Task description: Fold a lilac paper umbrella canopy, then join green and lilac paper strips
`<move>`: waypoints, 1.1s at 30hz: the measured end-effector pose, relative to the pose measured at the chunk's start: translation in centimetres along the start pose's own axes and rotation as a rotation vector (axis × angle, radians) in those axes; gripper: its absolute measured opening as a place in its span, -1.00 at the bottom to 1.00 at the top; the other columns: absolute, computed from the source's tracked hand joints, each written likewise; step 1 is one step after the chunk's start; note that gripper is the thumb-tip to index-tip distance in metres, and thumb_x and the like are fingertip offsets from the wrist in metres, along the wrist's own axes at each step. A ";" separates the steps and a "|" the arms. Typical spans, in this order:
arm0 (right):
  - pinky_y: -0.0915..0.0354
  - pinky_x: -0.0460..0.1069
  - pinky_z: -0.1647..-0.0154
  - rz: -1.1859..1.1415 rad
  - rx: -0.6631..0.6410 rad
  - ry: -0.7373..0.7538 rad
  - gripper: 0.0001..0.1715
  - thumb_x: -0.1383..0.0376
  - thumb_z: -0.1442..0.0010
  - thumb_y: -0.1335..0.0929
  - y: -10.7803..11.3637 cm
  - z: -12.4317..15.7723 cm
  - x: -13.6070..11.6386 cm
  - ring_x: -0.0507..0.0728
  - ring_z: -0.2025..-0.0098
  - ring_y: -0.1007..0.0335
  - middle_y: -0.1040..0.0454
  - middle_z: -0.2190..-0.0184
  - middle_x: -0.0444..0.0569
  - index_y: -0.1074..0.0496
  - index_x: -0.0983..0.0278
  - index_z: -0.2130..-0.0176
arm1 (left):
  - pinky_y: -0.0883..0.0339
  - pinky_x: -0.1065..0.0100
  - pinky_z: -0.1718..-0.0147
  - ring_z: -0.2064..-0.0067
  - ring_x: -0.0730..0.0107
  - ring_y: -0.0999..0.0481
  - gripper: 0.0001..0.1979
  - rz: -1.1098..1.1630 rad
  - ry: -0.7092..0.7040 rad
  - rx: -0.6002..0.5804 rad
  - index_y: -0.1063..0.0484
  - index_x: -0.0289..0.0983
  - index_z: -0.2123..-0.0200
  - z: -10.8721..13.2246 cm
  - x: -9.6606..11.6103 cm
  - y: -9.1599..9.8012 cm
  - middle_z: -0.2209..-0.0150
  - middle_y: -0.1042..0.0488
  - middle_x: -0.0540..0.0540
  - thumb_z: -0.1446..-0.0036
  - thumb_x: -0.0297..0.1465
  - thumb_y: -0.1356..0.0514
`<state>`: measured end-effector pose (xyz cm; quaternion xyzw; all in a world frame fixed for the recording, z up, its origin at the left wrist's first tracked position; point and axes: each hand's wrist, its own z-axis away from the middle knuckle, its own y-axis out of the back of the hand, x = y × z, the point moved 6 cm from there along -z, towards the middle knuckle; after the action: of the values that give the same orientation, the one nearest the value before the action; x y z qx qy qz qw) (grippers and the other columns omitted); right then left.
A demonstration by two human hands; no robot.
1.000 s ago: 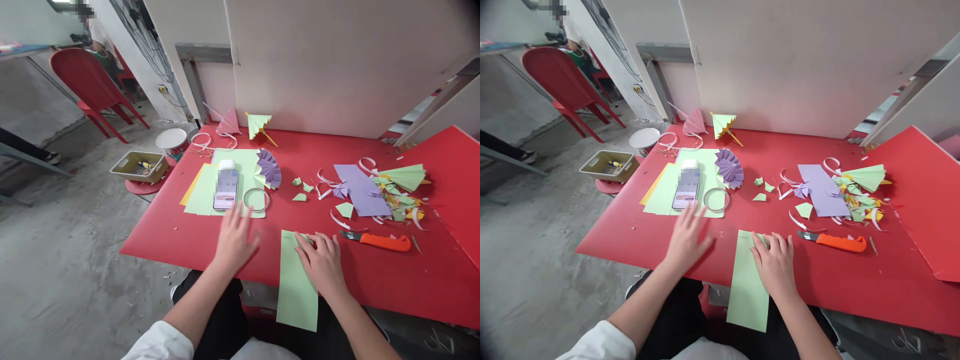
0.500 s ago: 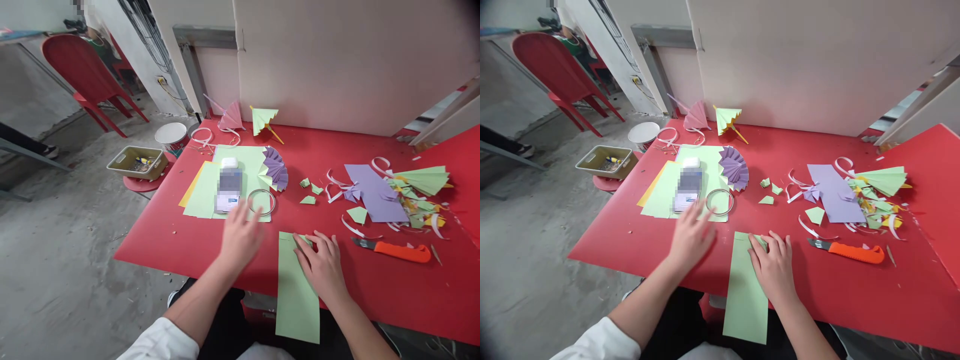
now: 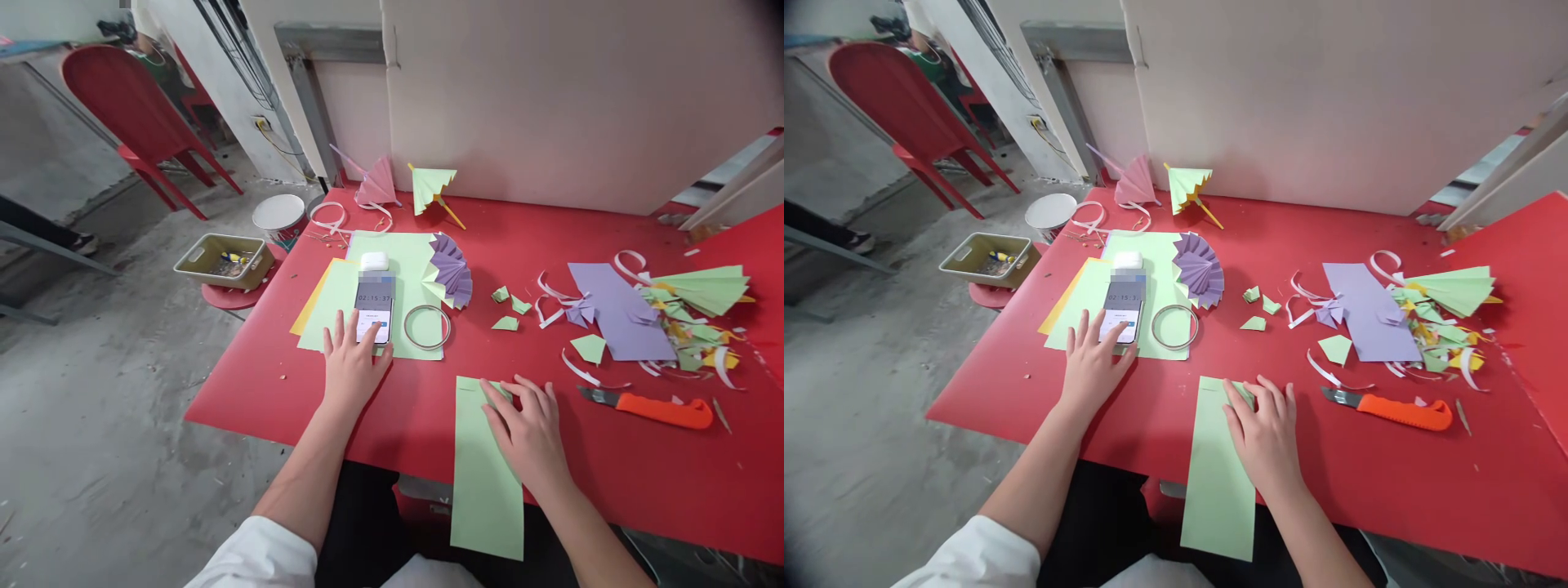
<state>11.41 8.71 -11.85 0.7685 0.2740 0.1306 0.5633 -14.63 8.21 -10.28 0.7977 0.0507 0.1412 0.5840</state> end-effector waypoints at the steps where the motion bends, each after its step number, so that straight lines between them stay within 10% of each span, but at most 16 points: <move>1: -0.01 0.33 -0.16 0.000 0.001 0.000 -0.62 0.24 -0.20 -0.28 0.0 0.0 0.0 0.23 -0.03 -0.24 -0.40 0.19 0.01 -0.38 0.10 -0.03 | 0.10 -0.15 -0.18 -0.31 -0.08 0.08 -0.65 0.009 0.001 -0.007 -0.36 -0.16 0.00 0.0 0.0 0.0 -0.22 -0.15 -0.21 -0.16 -0.22 -0.06; 9: 0.00 0.34 -0.17 -0.002 -0.002 0.002 -0.63 0.24 -0.20 -0.27 -0.1 0.1 0.0 0.23 -0.02 -0.24 -0.40 0.19 0.02 -0.39 0.11 -0.02 | 0.04 -0.11 -0.17 -0.30 -0.04 0.05 -0.47 0.252 0.168 0.096 -0.17 -0.23 -0.16 -4.4 -4.2 3.3 -0.23 -0.14 -0.25 -0.14 -0.17 -0.05; 15: 0.00 0.35 -0.17 -0.015 0.014 0.009 -0.63 0.24 -0.19 -0.28 -0.1 0.0 -0.1 0.23 -0.01 -0.25 -0.39 0.22 0.02 -0.40 0.13 -0.01 | -0.03 0.06 -0.19 -0.28 0.16 -0.04 -0.59 0.382 0.155 0.085 -0.26 -0.23 -0.09 -8.5 -6.2 1.5 -0.13 -0.28 -0.17 -0.19 -0.37 0.10; 33: 0.01 0.35 -0.17 -0.048 0.000 -0.014 -0.61 0.23 -0.20 -0.27 -0.4 0.3 0.3 0.24 -0.02 -0.24 -0.37 0.21 0.02 -0.38 0.09 -0.03 | 0.19 -0.11 -0.21 -0.33 0.04 0.16 -0.61 0.258 0.000 -0.135 -0.36 -0.13 -0.01 -8.0 -4.5 -1.4 -0.21 -0.13 -0.14 -0.19 -0.36 0.11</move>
<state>11.73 8.72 -12.39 0.7626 0.2886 0.1116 0.5681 -21.13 14.91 -10.14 0.7565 -0.0620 0.2181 0.6135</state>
